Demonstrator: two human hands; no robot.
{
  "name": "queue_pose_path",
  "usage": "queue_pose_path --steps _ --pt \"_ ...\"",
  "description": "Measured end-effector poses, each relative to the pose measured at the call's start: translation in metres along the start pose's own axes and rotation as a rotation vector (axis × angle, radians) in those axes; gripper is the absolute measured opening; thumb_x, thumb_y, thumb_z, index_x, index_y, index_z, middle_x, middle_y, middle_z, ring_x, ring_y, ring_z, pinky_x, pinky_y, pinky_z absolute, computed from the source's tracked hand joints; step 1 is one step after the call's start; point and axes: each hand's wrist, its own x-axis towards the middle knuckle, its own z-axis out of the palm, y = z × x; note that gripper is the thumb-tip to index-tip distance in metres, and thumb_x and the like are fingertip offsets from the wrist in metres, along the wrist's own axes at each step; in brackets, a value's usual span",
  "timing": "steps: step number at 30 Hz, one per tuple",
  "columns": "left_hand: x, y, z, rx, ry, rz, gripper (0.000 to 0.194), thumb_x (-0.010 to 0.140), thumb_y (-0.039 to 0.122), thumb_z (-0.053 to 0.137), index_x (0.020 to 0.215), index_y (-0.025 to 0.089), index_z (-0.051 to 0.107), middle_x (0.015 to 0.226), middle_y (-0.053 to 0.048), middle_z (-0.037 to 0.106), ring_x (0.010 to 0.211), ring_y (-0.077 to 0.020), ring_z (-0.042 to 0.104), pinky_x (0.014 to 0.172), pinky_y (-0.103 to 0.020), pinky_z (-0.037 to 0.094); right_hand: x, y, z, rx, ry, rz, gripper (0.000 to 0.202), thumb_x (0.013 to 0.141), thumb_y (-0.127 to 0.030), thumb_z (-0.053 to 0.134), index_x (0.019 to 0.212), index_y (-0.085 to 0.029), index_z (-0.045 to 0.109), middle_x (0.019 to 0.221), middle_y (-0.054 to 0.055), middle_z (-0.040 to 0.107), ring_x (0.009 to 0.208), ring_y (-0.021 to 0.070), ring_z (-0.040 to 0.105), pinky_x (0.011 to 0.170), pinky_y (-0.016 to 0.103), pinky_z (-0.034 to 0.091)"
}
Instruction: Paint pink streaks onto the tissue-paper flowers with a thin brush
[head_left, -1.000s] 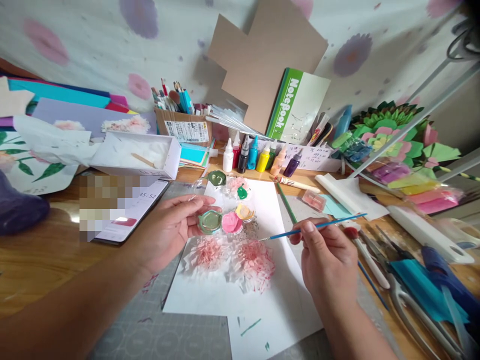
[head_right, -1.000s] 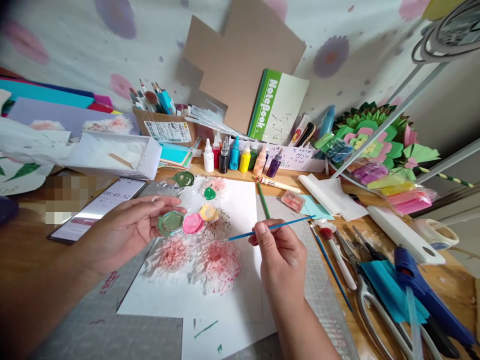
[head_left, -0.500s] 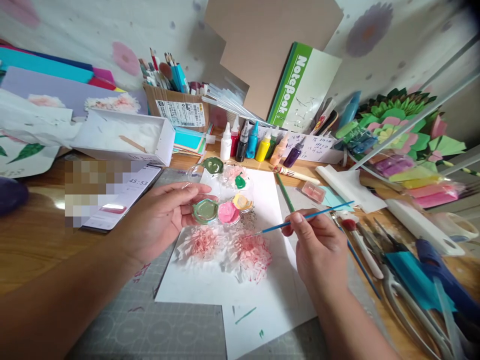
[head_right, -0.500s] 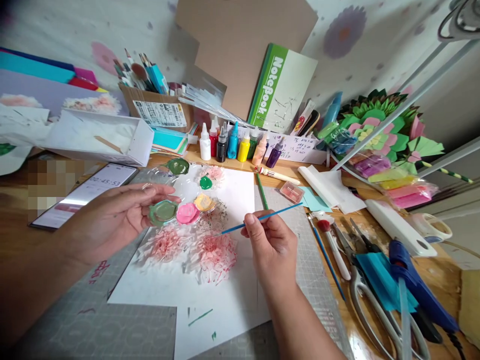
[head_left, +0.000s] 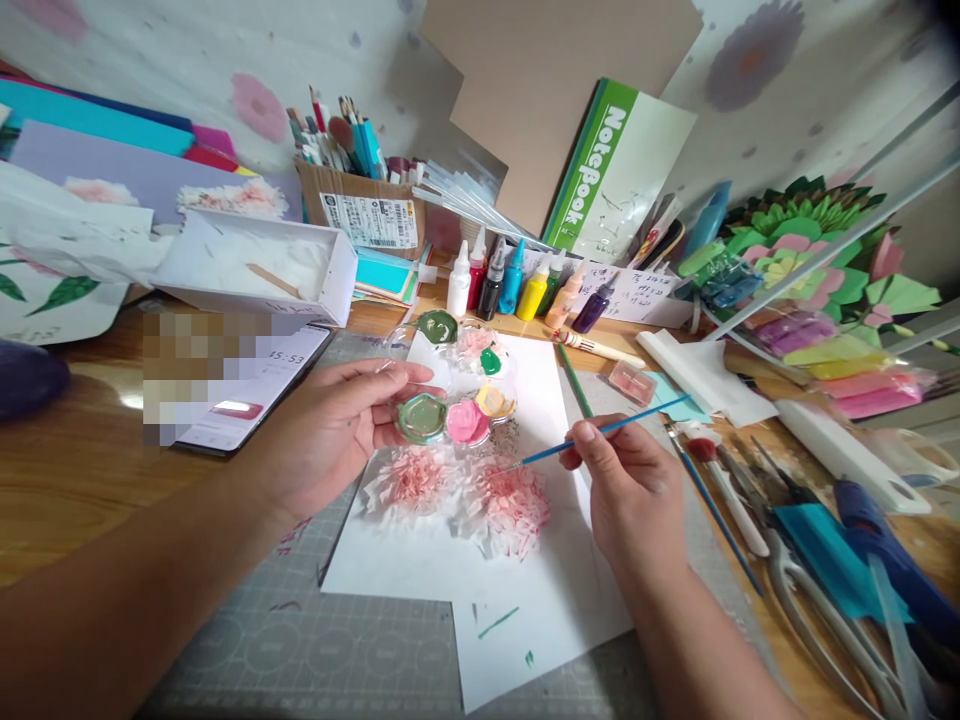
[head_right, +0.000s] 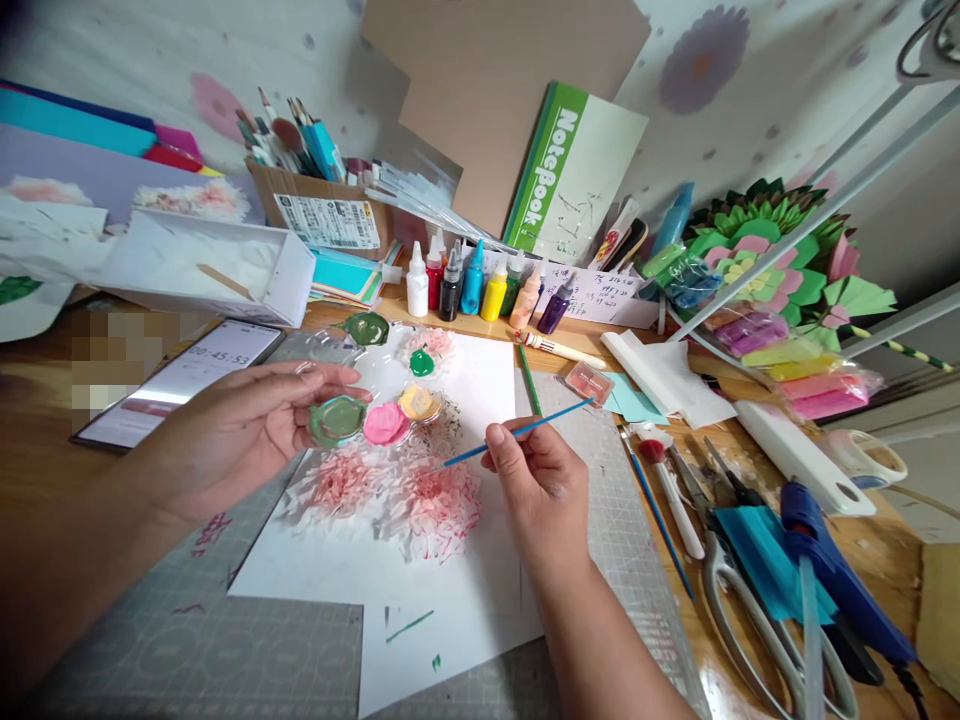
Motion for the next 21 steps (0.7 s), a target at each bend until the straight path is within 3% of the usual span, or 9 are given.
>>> queue_pose_path --steps 21 --pt "-0.0001 -0.0011 -0.001 -0.01 -0.016 -0.005 0.021 0.069 0.028 0.084 0.082 0.012 0.081 0.08 -0.013 0.078 0.07 -0.0216 0.07 0.055 -0.029 0.056 -0.0011 0.0025 -0.0014 -0.027 -0.028 -0.024 0.026 0.087 -0.039 0.074 0.07 -0.02 0.07 0.059 -0.001 0.068 0.054 0.0129 0.062 0.053 0.024 0.047"
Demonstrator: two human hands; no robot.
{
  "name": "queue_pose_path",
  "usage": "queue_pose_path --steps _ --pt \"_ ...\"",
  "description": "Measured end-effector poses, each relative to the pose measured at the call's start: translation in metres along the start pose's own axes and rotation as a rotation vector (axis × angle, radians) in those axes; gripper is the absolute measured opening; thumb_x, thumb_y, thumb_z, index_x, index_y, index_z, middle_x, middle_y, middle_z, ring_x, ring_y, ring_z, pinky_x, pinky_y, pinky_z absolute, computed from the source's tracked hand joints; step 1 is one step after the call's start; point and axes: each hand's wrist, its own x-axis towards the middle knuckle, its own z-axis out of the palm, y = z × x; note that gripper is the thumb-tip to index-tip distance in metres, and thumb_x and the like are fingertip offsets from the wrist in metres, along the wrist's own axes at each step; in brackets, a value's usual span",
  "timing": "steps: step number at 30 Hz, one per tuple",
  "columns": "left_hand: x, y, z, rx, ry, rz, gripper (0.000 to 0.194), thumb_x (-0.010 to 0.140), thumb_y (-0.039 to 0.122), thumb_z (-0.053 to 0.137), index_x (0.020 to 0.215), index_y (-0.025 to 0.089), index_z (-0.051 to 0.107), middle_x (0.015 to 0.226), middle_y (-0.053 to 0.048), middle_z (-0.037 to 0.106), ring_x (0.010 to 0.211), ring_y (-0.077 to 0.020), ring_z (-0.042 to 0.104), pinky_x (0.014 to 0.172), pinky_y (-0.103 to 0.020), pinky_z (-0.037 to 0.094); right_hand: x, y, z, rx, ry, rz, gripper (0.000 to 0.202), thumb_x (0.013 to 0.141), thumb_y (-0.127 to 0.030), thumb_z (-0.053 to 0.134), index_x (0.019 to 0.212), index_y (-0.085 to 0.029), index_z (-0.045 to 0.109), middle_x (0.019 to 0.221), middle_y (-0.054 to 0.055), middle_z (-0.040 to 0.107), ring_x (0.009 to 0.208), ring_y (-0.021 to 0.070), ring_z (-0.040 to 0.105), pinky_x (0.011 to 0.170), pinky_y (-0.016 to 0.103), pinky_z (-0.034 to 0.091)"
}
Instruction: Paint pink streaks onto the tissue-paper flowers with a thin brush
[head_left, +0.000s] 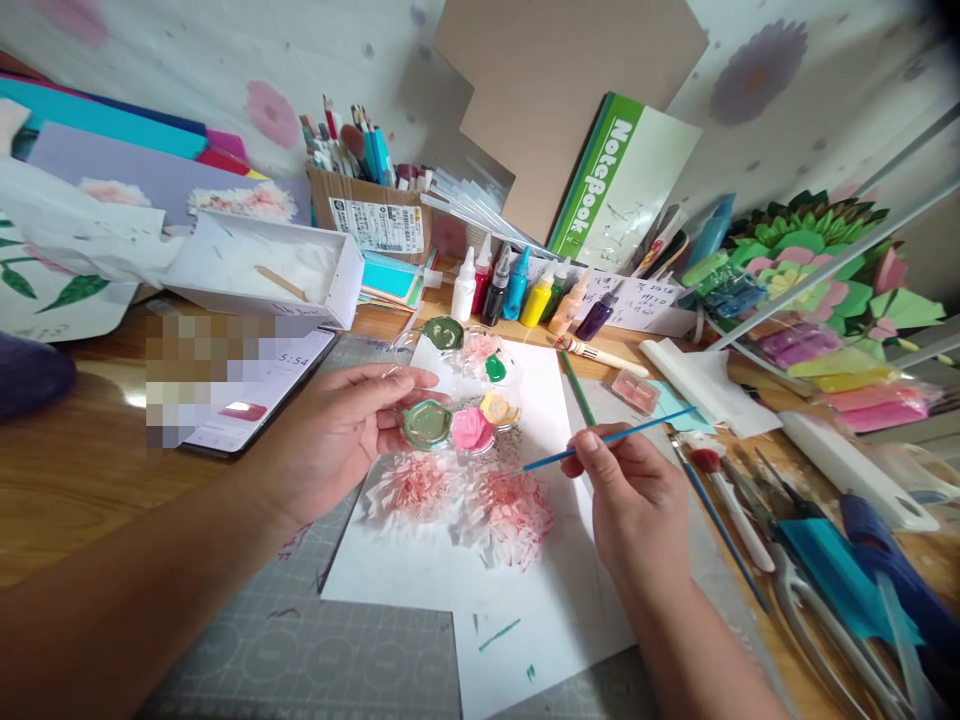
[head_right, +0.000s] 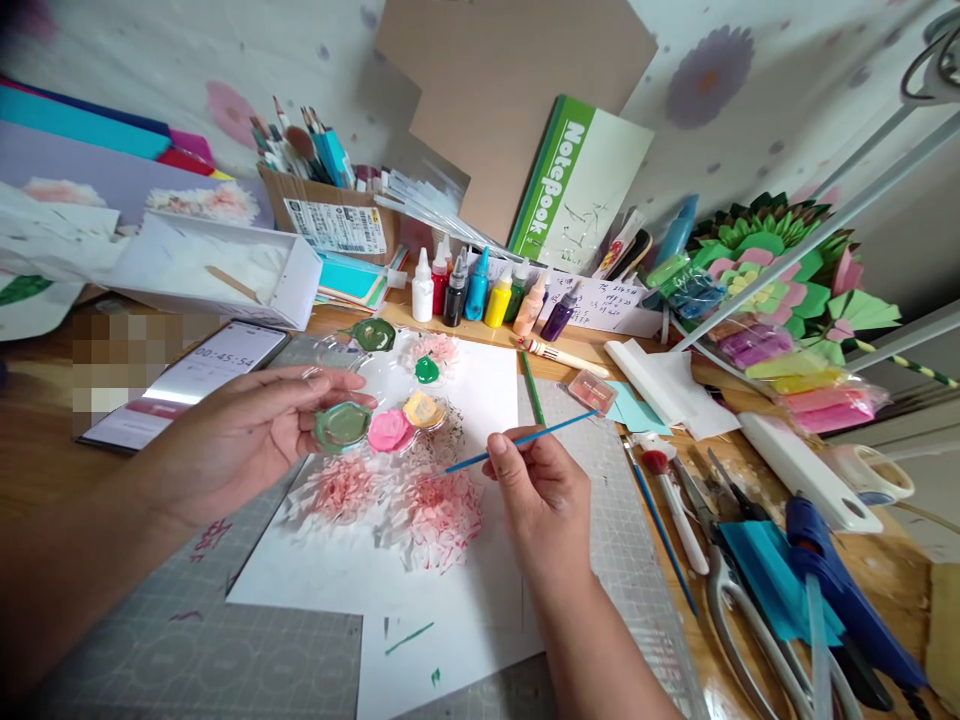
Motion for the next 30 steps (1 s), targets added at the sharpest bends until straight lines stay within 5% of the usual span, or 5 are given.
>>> queue_pose_path --steps 30 --pt "0.0013 0.0001 0.0003 0.004 0.016 0.0 0.024 0.064 0.029 0.086 0.082 0.013 0.082 0.079 -0.012 0.079 0.07 -0.022 0.069 0.055 -0.029 0.054 0.003 -0.0043 0.0024 -0.056 0.071 0.056 0.031 0.081 -0.044 0.077 0.065 -0.019 0.068 0.055 0.0 0.067 0.051 0.0141 0.06 0.05 0.026 0.045"
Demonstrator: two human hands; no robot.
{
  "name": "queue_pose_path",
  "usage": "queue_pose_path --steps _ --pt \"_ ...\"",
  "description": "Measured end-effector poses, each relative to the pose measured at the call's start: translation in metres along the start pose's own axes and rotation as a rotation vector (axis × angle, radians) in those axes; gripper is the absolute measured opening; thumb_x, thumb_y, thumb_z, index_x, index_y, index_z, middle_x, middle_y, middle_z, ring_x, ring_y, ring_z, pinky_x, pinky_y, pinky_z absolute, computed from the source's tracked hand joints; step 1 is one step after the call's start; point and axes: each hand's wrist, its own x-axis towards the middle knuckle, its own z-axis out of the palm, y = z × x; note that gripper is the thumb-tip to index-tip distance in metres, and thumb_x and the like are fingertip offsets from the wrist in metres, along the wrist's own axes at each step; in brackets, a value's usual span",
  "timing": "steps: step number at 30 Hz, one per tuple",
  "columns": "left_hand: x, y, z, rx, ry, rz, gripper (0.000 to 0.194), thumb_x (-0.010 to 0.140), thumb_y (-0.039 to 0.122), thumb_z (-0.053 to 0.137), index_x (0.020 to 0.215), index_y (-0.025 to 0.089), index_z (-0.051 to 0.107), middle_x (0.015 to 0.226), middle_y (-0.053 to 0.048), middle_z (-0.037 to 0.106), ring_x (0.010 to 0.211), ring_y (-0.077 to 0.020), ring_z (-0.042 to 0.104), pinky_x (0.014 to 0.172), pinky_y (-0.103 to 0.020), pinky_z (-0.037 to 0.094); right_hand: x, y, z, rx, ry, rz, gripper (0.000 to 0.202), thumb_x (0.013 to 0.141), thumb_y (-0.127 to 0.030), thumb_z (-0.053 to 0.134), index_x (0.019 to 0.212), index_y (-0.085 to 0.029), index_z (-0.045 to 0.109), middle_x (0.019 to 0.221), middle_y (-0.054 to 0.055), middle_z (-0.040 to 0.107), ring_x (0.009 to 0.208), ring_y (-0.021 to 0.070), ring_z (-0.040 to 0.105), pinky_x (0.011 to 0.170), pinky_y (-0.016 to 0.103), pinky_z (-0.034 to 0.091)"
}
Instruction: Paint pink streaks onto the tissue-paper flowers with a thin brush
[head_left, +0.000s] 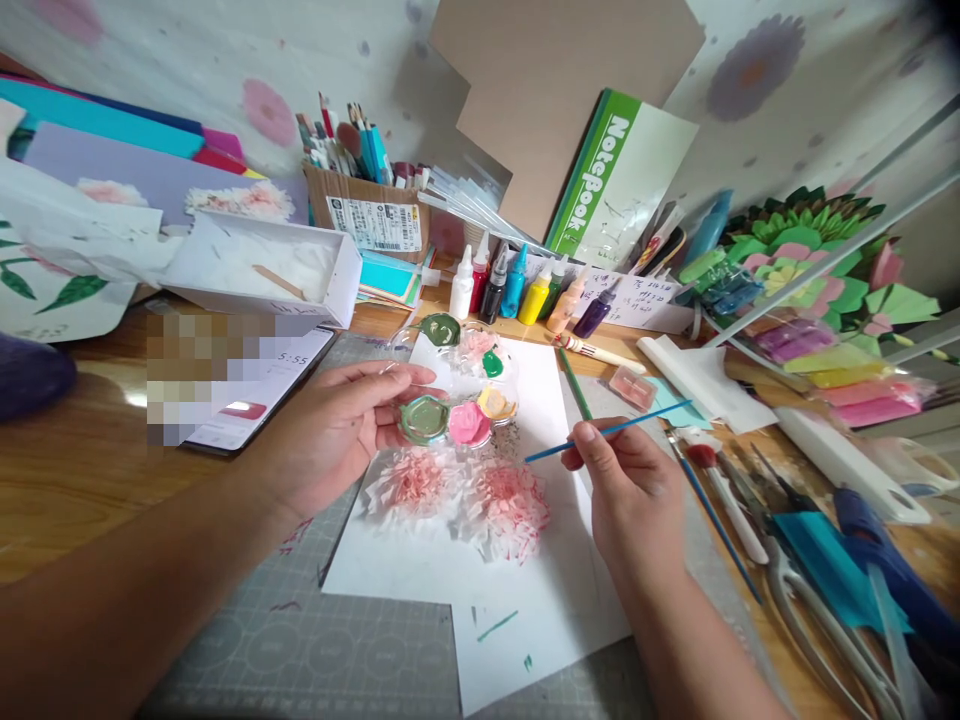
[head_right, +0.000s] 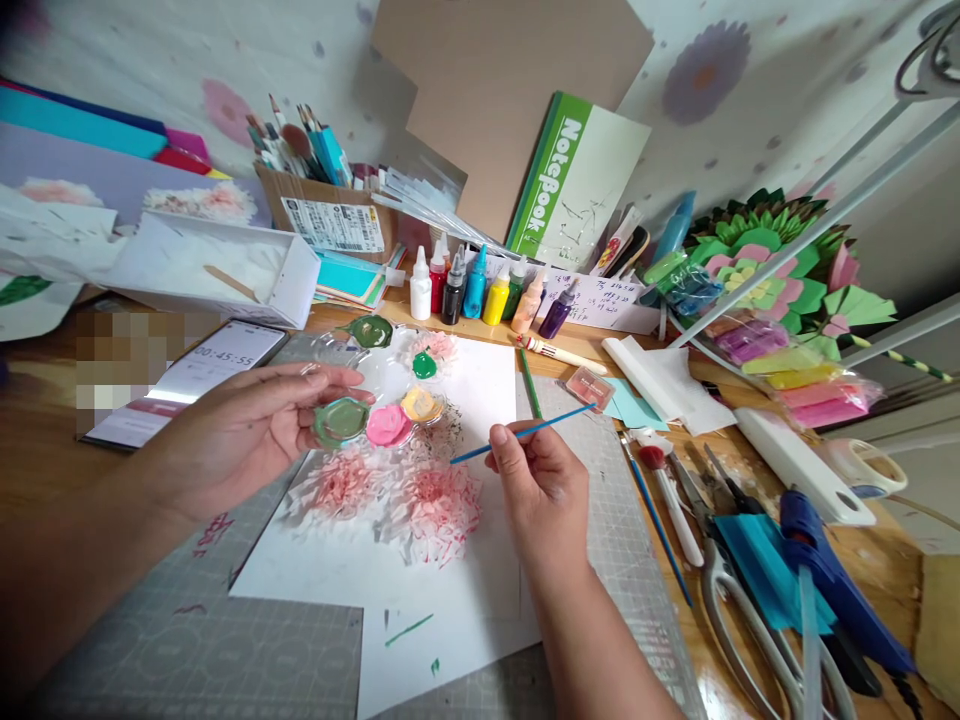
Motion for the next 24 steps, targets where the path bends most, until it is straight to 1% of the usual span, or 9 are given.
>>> queue_pose_path --steps 4,8,12,15,17,21,24 --pt "-0.001 0.0 0.0 -0.012 0.004 -0.026 0.021 0.067 0.027 0.085 0.081 0.012 0.082 0.078 -0.013 0.078 0.07 -0.0219 0.07 0.057 -0.03 0.054 0.002 0.006 0.0 0.061 0.042 0.045 0.033 0.082 -0.046 0.075 0.064 -0.019 0.066 0.055 0.0 0.066 0.053 0.0145 0.06 0.053 0.027 0.045" --pt "-0.002 -0.001 0.0 -0.019 0.007 -0.03 0.019 0.066 0.027 0.085 0.08 0.013 0.082 0.078 -0.012 0.078 0.069 -0.0213 0.07 0.057 -0.031 0.055 0.001 0.007 0.0 0.093 0.009 0.058 0.032 0.082 -0.045 0.076 0.066 -0.019 0.066 0.055 0.0 0.066 0.053 0.0143 0.059 0.054 0.027 0.045" --pt "-0.002 -0.001 0.0 -0.02 0.006 -0.025 0.019 0.067 0.027 0.085 0.081 0.014 0.082 0.08 -0.01 0.079 0.069 -0.0198 0.069 0.055 -0.028 0.055 0.002 0.004 0.0 0.058 -0.015 0.046 0.029 0.081 -0.042 0.076 0.065 -0.019 0.068 0.054 -0.001 0.066 0.051 0.0136 0.059 0.052 0.026 0.044" --pt "0.0 -0.002 0.0 -0.024 -0.011 -0.022 0.021 0.068 0.027 0.084 0.083 0.012 0.081 0.079 -0.012 0.079 0.069 -0.0201 0.07 0.054 -0.028 0.056 0.003 0.003 0.0 0.042 0.007 0.016 0.029 0.081 -0.041 0.076 0.064 -0.019 0.067 0.055 -0.001 0.066 0.052 0.0133 0.059 0.053 0.026 0.044" --pt "0.001 -0.003 0.0 -0.034 -0.001 -0.017 0.021 0.068 0.026 0.084 0.083 0.011 0.081 0.079 -0.012 0.079 0.068 -0.0198 0.071 0.052 -0.027 0.056 0.004 0.005 0.0 0.069 0.032 0.008 0.03 0.081 -0.041 0.076 0.063 -0.02 0.066 0.055 -0.001 0.066 0.053 0.0133 0.059 0.054 0.026 0.045" --pt "0.002 -0.003 0.0 -0.041 0.022 -0.021 0.02 0.068 0.023 0.083 0.082 0.01 0.081 0.077 -0.011 0.078 0.066 -0.0192 0.071 0.052 -0.027 0.057 0.004 0.011 0.0 0.144 0.059 0.043 0.03 0.082 -0.041 0.076 0.064 -0.02 0.065 0.055 -0.002 0.064 0.053 0.013 0.058 0.055 0.027 0.044" --pt "0.001 -0.002 0.0 -0.047 0.03 -0.012 0.017 0.068 0.022 0.082 0.081 0.011 0.081 0.08 -0.009 0.079 0.068 -0.0185 0.071 0.054 -0.027 0.058 0.004 0.012 0.0 0.168 0.058 0.041 0.027 0.082 -0.04 0.077 0.067 -0.02 0.067 0.056 -0.002 0.065 0.053 0.0127 0.058 0.056 0.027 0.044"
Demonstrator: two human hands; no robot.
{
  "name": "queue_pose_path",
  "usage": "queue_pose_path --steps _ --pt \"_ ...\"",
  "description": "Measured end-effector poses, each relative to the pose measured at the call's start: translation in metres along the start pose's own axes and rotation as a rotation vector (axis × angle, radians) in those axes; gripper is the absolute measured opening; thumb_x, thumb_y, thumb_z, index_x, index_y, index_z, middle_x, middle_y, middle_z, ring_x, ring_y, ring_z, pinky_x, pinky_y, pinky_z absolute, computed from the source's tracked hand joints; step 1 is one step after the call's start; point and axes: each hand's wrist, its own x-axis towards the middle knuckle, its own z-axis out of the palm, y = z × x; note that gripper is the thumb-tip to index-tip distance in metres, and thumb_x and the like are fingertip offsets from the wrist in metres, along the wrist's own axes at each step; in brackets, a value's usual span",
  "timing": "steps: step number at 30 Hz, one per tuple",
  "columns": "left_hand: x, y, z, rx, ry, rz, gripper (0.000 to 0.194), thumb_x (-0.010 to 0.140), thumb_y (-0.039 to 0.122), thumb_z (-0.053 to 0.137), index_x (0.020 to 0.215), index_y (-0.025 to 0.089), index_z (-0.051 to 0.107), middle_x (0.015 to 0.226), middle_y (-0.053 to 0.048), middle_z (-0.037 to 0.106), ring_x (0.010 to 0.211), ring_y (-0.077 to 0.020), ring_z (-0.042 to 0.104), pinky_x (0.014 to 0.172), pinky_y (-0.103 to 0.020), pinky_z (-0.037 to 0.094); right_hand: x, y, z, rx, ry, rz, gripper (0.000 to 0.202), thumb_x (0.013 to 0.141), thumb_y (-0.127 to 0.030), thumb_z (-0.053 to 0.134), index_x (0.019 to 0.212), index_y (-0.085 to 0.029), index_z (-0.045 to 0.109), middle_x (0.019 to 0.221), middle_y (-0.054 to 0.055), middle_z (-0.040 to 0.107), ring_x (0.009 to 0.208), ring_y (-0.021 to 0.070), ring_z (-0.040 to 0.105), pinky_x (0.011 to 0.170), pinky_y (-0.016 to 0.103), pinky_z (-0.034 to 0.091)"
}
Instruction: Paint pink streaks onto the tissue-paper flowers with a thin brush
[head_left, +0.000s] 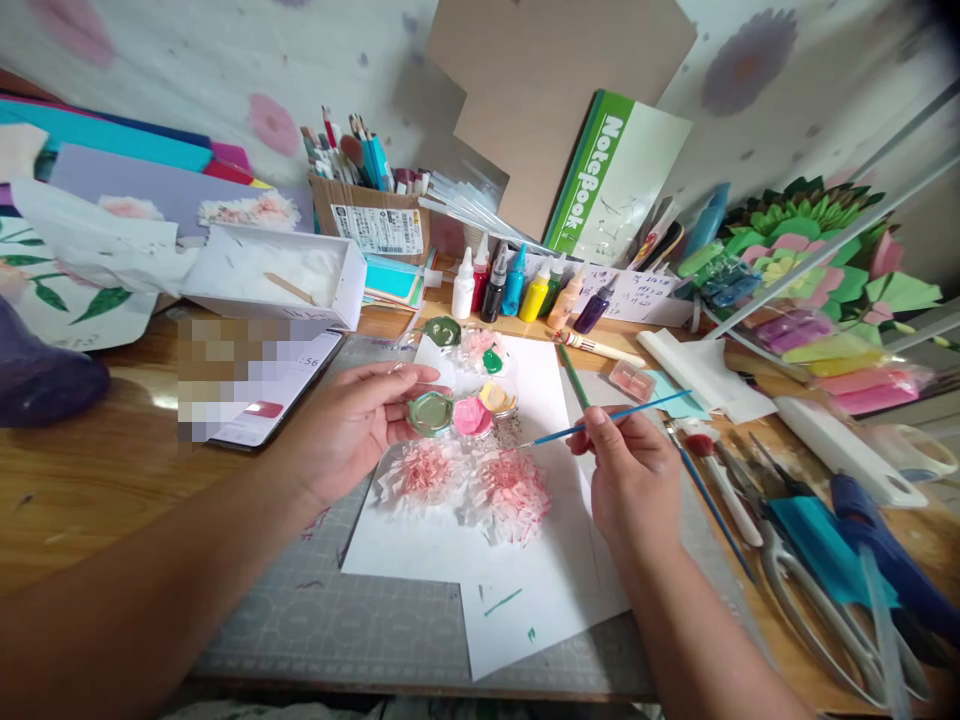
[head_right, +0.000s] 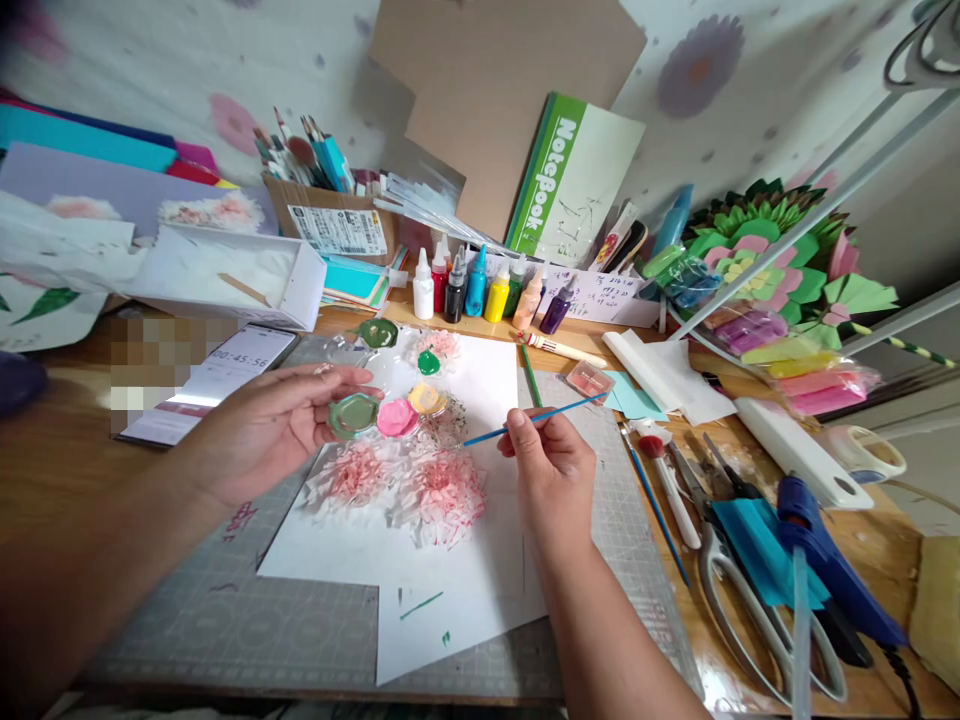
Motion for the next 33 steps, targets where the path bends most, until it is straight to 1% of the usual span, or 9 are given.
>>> queue_pose_path --steps 3,7,11,15,22,27,33 --pt "0.0001 0.0008 0.0005 0.004 0.007 -0.002 0.015 0.07 0.021 0.08 0.081 0.011 0.081 0.08 -0.008 0.079 0.067 -0.0175 0.071 0.055 -0.026 0.058 -0.0006 -0.0032 0.0007 -0.004 -0.013 -0.03 0.026 0.082 -0.039 0.076 0.067 -0.02 0.067 0.055 -0.003 0.065 0.053 0.0124 0.058 0.055 0.026 0.043" --pt "0.0009 0.001 0.0007 0.026 0.003 -0.01 0.013 0.074 0.022 0.077 0.081 0.011 0.081 0.077 -0.009 0.078 0.066 -0.0181 0.07 0.055 -0.028 0.056 -0.0023 -0.0081 0.0035 -0.091 -0.048 -0.049 0.028 0.082 -0.039 0.076 0.064 -0.02 0.066 0.054 -0.002 0.066 0.051 0.0126 0.059 0.053 0.026 0.044" --pt "0.0029 -0.0006 -0.0008 0.042 -0.024 0.01 0.014 0.075 0.023 0.076 0.081 0.012 0.08 0.075 -0.01 0.078 0.068 -0.0191 0.071 0.057 -0.029 0.056 -0.0035 -0.0096 0.0053 -0.138 -0.064 -0.064 0.026 0.081 -0.04 0.076 0.066 -0.02 0.067 0.055 -0.002 0.067 0.051 0.0127 0.06 0.052 0.025 0.044" --pt "0.0048 -0.0015 -0.0022 0.045 -0.022 0.012 0.016 0.076 0.025 0.076 0.083 0.011 0.08 0.077 -0.01 0.078 0.069 -0.0192 0.07 0.06 -0.029 0.055 -0.003 -0.0089 0.0041 -0.159 -0.064 -0.055 0.029 0.081 -0.042 0.076 0.065 -0.02 0.067 0.055 -0.002 0.066 0.051 0.0128 0.059 0.051 0.026 0.043" --pt "0.0046 -0.0005 -0.0016 0.054 -0.009 0.001 0.015 0.077 0.025 0.074 0.082 0.013 0.08 0.076 -0.01 0.077 0.069 -0.0196 0.069 0.059 -0.03 0.053 -0.0031 -0.0036 0.0012 -0.109 -0.046 -0.057 0.029 0.085 -0.044 0.075 0.071 -0.021 0.067 0.056 -0.003 0.065 0.052 0.013 0.059 0.054 0.027 0.044" --pt "0.0052 -0.0014 -0.0024 0.044 -0.016 0.009 0.015 0.074 0.025 0.076 0.081 0.012 0.081 0.076 -0.01 0.078 0.067 -0.0189 0.07 0.057 -0.028 0.055 -0.0047 -0.0031 0.0017 -0.142 -0.068 -0.046 0.029 0.082 -0.043 0.078 0.068 -0.02 0.067 0.056 -0.002 0.066 0.053 0.0132 0.059 0.054 0.027 0.044" --pt "0.005 -0.0006 -0.001 0.031 -0.009 -0.006 0.014 0.074 0.023 0.075 0.079 0.012 0.08 0.074 -0.009 0.077 0.066 -0.0184 0.07 0.055 -0.027 0.056 -0.0034 -0.0021 -0.0007 -0.059 -0.036 -0.025 0.027 0.084 -0.043 0.076 0.072 -0.02 0.068 0.057 -0.003 0.066 0.053 0.0133 0.059 0.055 0.027 0.044"
